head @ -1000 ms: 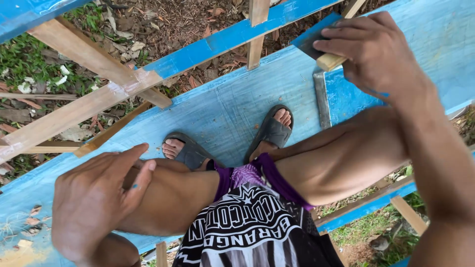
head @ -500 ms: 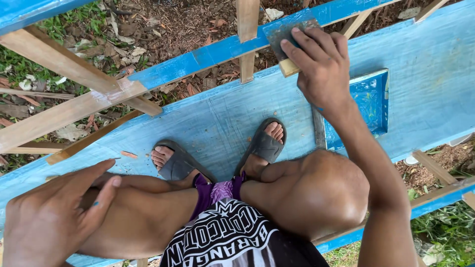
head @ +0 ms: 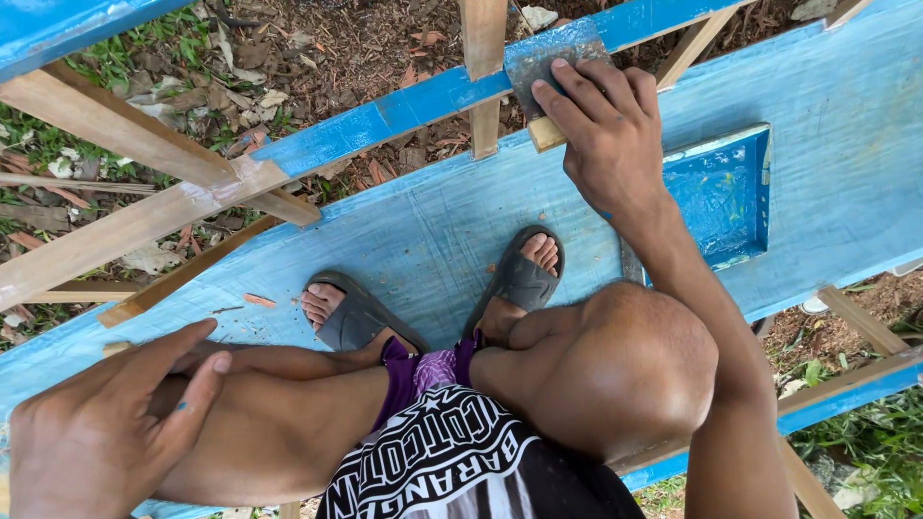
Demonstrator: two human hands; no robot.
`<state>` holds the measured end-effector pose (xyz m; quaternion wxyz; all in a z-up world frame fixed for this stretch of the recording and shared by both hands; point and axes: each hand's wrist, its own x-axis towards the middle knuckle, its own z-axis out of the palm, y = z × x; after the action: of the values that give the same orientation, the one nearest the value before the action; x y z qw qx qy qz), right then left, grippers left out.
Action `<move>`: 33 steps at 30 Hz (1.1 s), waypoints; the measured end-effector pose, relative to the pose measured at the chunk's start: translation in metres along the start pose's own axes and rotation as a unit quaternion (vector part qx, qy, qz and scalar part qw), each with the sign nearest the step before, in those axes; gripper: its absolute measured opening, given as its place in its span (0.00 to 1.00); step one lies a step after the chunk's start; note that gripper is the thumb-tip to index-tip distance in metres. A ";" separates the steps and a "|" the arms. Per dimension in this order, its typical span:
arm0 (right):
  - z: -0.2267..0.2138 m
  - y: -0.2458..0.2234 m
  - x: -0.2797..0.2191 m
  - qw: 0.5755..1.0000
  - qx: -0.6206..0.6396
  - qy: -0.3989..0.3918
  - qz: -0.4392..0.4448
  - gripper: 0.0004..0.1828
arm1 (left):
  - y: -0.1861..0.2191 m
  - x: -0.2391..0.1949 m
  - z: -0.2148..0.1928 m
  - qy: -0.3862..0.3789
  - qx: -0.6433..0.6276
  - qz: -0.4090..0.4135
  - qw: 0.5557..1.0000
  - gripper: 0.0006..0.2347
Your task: Sanding the blue-painted wooden frame of a boat using a manual sanding block
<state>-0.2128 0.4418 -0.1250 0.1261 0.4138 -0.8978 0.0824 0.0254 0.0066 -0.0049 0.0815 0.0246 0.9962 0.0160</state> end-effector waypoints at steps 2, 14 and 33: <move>0.001 0.000 -0.002 1.000 -0.004 -0.006 0.000 0.16 | 0.000 -0.002 -0.002 0.001 -0.006 -0.002 1.000 0.13; 0.000 -0.008 -0.026 0.998 0.026 -0.049 0.031 0.25 | -0.003 -0.003 -0.009 -0.020 -0.090 -0.022 0.996 0.11; -0.021 0.044 -0.018 1.000 0.007 -0.002 0.027 0.22 | -0.003 -0.002 -0.008 -0.002 -0.196 -0.032 0.980 0.13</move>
<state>-0.2315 0.4887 -0.1119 0.1193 0.3907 -0.9082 0.0912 0.0262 0.0028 0.0035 0.0876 -0.0242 0.9738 0.2084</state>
